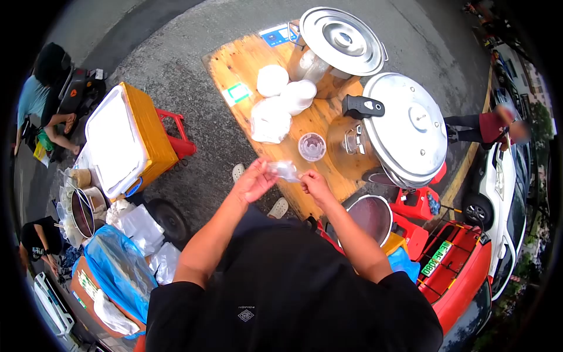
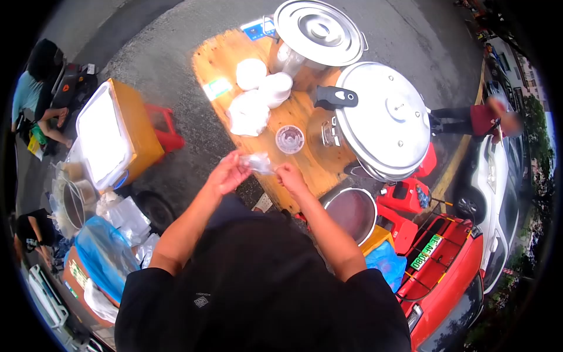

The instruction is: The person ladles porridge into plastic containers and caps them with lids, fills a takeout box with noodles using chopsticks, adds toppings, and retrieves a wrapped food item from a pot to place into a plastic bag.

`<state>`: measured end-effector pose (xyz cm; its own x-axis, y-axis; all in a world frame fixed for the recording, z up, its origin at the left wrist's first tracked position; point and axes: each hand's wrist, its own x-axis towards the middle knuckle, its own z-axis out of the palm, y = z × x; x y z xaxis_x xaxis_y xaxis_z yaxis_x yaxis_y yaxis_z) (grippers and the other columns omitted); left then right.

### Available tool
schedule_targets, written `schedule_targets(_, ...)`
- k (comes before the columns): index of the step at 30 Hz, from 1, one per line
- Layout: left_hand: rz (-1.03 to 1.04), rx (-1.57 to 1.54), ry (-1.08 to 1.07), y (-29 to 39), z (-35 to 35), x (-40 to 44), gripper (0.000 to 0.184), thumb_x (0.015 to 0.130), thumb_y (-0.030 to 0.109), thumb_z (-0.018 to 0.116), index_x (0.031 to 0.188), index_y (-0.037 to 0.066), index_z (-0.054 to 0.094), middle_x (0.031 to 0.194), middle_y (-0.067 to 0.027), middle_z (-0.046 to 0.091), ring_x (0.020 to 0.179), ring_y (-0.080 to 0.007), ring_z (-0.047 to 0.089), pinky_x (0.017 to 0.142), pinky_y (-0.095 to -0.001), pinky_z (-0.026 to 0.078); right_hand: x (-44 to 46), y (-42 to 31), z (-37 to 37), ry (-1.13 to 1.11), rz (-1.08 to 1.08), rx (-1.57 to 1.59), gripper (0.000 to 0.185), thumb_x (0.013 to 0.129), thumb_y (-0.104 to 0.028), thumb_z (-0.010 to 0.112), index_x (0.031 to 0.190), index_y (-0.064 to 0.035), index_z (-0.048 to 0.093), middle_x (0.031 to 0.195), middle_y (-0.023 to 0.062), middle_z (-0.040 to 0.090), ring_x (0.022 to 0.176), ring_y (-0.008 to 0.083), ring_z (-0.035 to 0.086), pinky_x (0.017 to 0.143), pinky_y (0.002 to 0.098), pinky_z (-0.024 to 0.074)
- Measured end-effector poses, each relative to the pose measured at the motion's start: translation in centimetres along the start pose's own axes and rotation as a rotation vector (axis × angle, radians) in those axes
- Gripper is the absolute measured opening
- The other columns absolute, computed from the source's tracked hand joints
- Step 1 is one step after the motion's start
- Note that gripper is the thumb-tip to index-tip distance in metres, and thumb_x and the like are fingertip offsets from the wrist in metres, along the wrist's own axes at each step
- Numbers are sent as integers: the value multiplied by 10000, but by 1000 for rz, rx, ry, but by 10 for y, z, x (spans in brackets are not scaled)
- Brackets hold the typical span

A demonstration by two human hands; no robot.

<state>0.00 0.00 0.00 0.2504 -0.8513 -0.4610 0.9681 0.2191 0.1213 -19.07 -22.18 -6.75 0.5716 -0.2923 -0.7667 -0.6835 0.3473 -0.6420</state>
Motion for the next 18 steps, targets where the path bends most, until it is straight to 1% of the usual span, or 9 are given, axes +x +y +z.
schedule_targets(2, 49, -66, -47, -4, 16, -5, 141, 1000, 134, 657, 1131, 110, 612, 881, -1, 629, 786, -144, 628, 838, -373, 558, -16, 45, -36, 173, 94, -291, 575, 842, -285, 805, 1301, -48, 551, 1100, 172, 671, 949, 289, 659, 874, 390, 548)
schedule_targets(3, 94, 119, -16, 71, 10, 3, 124, 997, 133, 663, 1109, 111, 615, 876, 5, 616, 772, -127, 609, 795, -341, 547, 44, 23, 19, 178, -62, -296, 593, 837, -282, 815, 1301, -34, 542, 1078, 147, 661, 929, 262, 654, 841, 373, 545)
schedule_targets(7, -3, 396, 26, 34, 14, 21, 179, 981, 138, 694, 1144, 114, 623, 925, 29, 617, 795, -91, 581, 712, -280, 489, -46, -40, 34, 386, -472, -562, 729, 802, -287, 856, 1362, 4, 492, 1092, 109, 649, 960, 231, 658, 822, 354, 545)
schedule_targets(9, -44, 518, 27, 26, 30, 13, 209, 970, 140, 711, 1160, 116, 627, 941, 36, 617, 800, -77, 568, 695, -264, 469, -69, -78, 67, 324, -650, -582, 673, 845, -270, 818, 1373, 0, 499, 1107, 108, 660, 983, 247, 669, 862, 355, 547)
schedule_targets(11, -72, 650, -23, 22, 46, 15, 246, 957, 140, 731, 1179, 119, 629, 954, 41, 618, 806, -67, 559, 693, -253, 457, -54, -86, 66, 195, -614, -534, 561, 898, -241, 767, 1351, -13, 529, 1107, 98, 669, 994, 254, 680, 898, 364, 548)
schedule_targets(13, 12, 1077, -5, 28, 51, 22, 298, 889, 113, 777, 1157, 101, 649, 958, -15, 632, 840, -135, 597, 742, -287, 485, -22, -74, 57, -4, -347, -403, 396, 958, -199, 705, 1297, -35, 580, 1089, 80, 677, 992, 254, 690, 929, 379, 549)
schedule_targets(15, 202, 1705, 49, 40, 51, 18, 321, 855, 88, 786, 1147, 90, 656, 956, -51, 642, 886, -175, 633, 769, -315, 505, -15, -63, 49, -97, -256, 70, 303, 994, -184, 654, 1257, -43, 606, 1087, 72, 689, 959, 254, 705, 902, 382, 557)
schedule_targets(16, 488, 1907, 5, 43, 14, 26, 284, 863, 88, 739, 1136, 78, 659, 1009, -125, 676, 944, -246, 674, 796, -367, 524, -16, -60, 45, -143, -203, 304, 261, 1011, -177, 629, 1238, -47, 619, 1086, 69, 695, 943, 254, 712, 888, 384, 561)
schedule_targets(18, 207, 1856, 199, 53, -2, 25, 236, 907, 100, 687, 1138, 65, 660, 1067, -128, 688, 986, -248, 682, 821, -367, 535, -35, -72, 36, -293, -151, 605, 197, 1027, -174, 615, 1187, -60, 633, 1067, 61, 703, 960, 231, 708, 877, 386, 565)
